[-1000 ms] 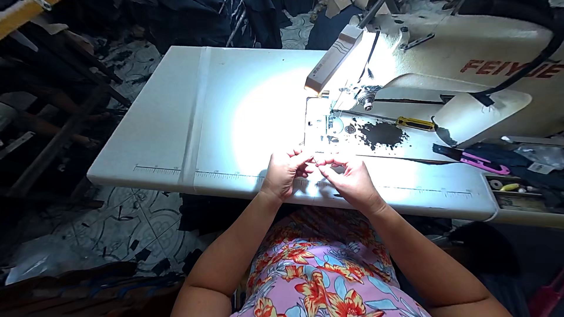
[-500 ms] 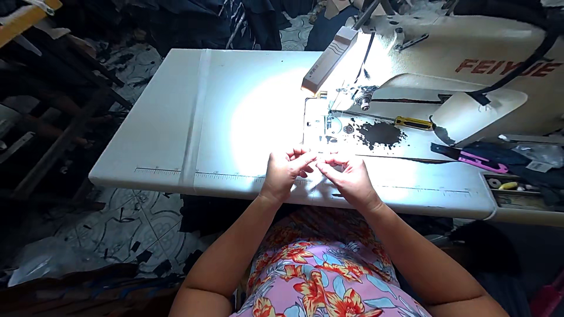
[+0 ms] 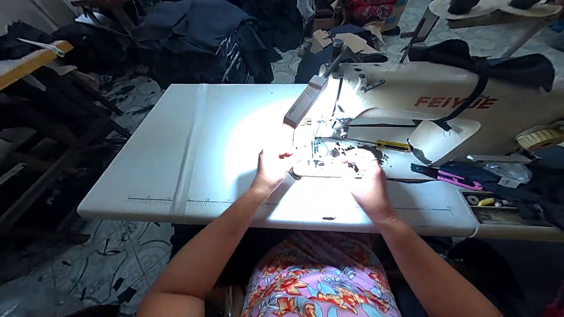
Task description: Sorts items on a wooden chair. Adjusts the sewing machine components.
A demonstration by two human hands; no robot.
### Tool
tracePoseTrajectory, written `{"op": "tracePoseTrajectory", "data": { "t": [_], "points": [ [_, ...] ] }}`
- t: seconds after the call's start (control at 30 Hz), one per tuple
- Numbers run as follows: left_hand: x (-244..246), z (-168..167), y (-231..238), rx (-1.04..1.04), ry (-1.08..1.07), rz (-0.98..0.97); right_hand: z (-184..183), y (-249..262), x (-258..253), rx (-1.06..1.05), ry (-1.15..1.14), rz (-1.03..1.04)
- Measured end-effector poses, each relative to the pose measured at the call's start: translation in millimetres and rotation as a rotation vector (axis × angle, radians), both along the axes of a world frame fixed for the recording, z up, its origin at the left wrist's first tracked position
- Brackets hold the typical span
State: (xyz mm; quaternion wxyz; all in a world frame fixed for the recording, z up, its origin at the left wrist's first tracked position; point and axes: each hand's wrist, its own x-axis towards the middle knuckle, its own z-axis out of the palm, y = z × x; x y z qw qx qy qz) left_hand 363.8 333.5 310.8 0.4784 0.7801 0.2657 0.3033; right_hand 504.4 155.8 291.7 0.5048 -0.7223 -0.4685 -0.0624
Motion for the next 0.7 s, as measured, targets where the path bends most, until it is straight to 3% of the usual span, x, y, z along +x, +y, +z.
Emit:
{"op": "tracePoseTrajectory", "data": {
  "t": [0.1, 0.27, 0.47, 0.7],
  "points": [
    [29.1, -3.7, 24.1, 0.110, 0.179, -0.048, 4.2, -4.6, 33.9, -0.088, -0.067, -0.077],
    [63.6, -6.7, 29.8, 0.178, 0.366, -0.145, 14.5, -3.3, 71.2, -0.234, 0.039, -0.201],
    [76.5, -18.5, 28.3, 0.215, 0.306, -0.165, 15.9, 11.3, 101.4, -0.346, 0.044, -0.255],
    [77.2, -27.2, 25.1, 0.255, 0.269, -0.074, 9.2, 54.1, 99.7, -0.363, -0.001, -0.018]
  ]
}}
